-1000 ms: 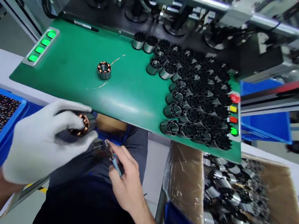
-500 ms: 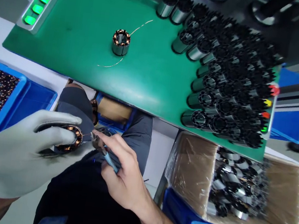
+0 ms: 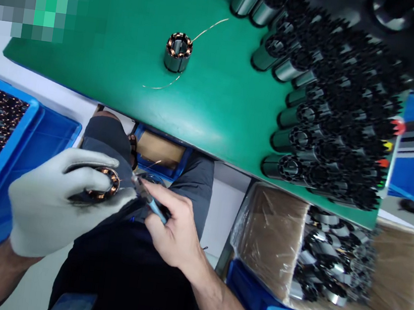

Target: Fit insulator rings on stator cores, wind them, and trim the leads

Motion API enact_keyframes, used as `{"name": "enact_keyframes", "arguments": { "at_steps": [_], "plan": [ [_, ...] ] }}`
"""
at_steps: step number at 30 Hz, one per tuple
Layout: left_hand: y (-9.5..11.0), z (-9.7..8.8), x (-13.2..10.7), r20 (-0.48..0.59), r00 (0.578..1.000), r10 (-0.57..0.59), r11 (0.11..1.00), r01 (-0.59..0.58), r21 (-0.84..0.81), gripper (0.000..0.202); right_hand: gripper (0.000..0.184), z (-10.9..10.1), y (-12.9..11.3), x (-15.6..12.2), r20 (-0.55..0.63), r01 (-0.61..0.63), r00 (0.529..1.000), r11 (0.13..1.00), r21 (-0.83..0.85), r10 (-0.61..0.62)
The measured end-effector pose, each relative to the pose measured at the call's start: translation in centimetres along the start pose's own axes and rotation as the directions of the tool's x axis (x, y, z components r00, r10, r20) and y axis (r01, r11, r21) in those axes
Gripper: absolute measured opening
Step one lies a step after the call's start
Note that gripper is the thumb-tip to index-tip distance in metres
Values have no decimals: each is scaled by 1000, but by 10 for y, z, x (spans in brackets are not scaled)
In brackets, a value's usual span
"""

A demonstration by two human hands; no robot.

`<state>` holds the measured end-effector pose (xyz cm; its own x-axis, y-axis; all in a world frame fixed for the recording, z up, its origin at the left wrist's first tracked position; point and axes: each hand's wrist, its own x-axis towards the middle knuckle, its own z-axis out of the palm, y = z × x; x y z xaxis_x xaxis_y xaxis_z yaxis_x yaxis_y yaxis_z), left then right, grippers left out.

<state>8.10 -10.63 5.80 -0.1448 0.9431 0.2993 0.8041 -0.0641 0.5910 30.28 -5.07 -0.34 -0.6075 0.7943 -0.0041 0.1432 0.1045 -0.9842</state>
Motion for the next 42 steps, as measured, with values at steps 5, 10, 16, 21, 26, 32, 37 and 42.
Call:
{"name": "enact_keyframes", "arguments": {
  "at_steps": [5,10,16,21,26,32,37,42],
  "plan": [
    [-8,6,8,165,933,-319,796,358,-488,7,69,-3,10,6,-50,-5,999,981,-193,-5],
    [2,16,18,268,794,-545,503,566,-653,12,84,1,9,2,-122,200,956,898,-392,-266],
    [13,27,24,230,817,-529,513,524,-681,4,91,5,9,3,-140,264,921,845,-464,-364],
    [15,31,26,258,820,-511,499,527,-688,6,86,3,10,5,-158,256,922,865,-431,-352],
    [12,32,21,298,814,-499,521,556,-647,8,83,1,13,3,-163,239,933,892,-385,-320],
    [3,37,11,260,820,-509,612,558,-561,6,83,-3,17,1,-139,219,951,918,-331,-276],
    [-8,62,18,229,725,-650,464,617,-635,18,60,-7,36,14,-23,90,995,959,-269,-99],
    [-53,19,-18,191,637,-747,314,591,-743,40,68,-14,88,29,81,-192,967,897,-399,243]
  ]
}}
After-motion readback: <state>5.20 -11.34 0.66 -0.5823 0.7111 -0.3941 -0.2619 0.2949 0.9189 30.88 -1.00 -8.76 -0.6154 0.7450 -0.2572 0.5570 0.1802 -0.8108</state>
